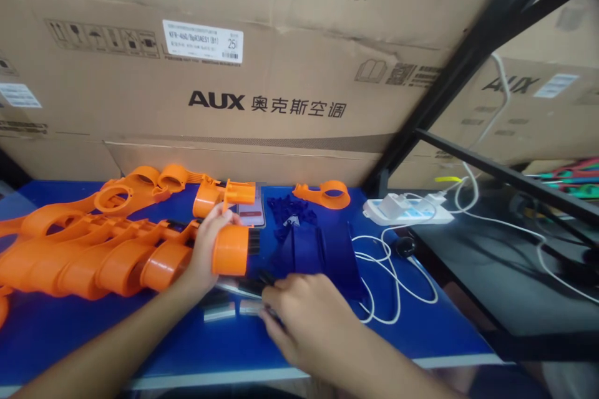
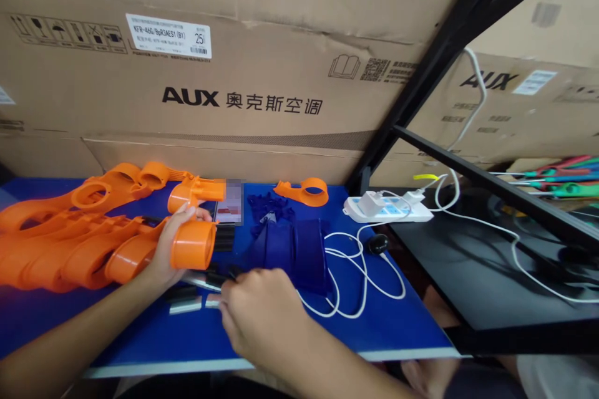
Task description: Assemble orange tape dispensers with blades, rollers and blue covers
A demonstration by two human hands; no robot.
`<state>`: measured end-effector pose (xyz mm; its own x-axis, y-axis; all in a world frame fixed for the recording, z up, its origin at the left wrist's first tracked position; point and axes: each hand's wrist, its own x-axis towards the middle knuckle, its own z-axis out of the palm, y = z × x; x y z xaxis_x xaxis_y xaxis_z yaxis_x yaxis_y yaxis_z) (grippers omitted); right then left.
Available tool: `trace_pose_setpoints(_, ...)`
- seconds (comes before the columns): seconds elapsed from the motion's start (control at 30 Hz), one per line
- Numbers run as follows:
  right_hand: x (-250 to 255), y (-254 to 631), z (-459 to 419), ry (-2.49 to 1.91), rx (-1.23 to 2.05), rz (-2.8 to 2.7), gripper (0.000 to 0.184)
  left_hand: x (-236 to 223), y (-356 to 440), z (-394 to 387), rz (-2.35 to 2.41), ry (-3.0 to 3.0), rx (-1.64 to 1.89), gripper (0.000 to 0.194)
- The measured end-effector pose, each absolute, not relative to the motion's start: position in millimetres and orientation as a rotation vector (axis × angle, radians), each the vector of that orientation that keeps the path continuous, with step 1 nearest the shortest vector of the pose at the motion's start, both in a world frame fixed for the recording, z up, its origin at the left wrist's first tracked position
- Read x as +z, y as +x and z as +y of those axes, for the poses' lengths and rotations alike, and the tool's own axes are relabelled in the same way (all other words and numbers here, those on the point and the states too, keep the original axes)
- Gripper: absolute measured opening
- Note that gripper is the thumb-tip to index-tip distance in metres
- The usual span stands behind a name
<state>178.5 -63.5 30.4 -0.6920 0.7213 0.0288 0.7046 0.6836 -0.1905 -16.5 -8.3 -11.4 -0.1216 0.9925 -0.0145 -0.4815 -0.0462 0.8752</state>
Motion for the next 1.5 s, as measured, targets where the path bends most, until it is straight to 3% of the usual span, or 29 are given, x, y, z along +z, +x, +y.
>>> trace_pose_setpoints(0.83, -8.0, 178.6, -67.2, -1.262, 0.019, -2.916, 0.006, -22.8, -19.2, -9.7, 0.899, 0.755, 1.479, 0.035)
trace_pose_setpoints(1.13, -0.7, 178.8, -63.1, -1.167, 0.162, -2.845, 0.008, -25.3, -20.7, -7.7, 0.887, 0.781, 1.493, 0.035)
trace_pose_setpoints(1.5, 22.5, 185.8, -55.4, -1.126, 0.583, -2.440, 0.011, -26.5, -21.2, -8.6, 0.889, 0.757, 1.477, 0.033)
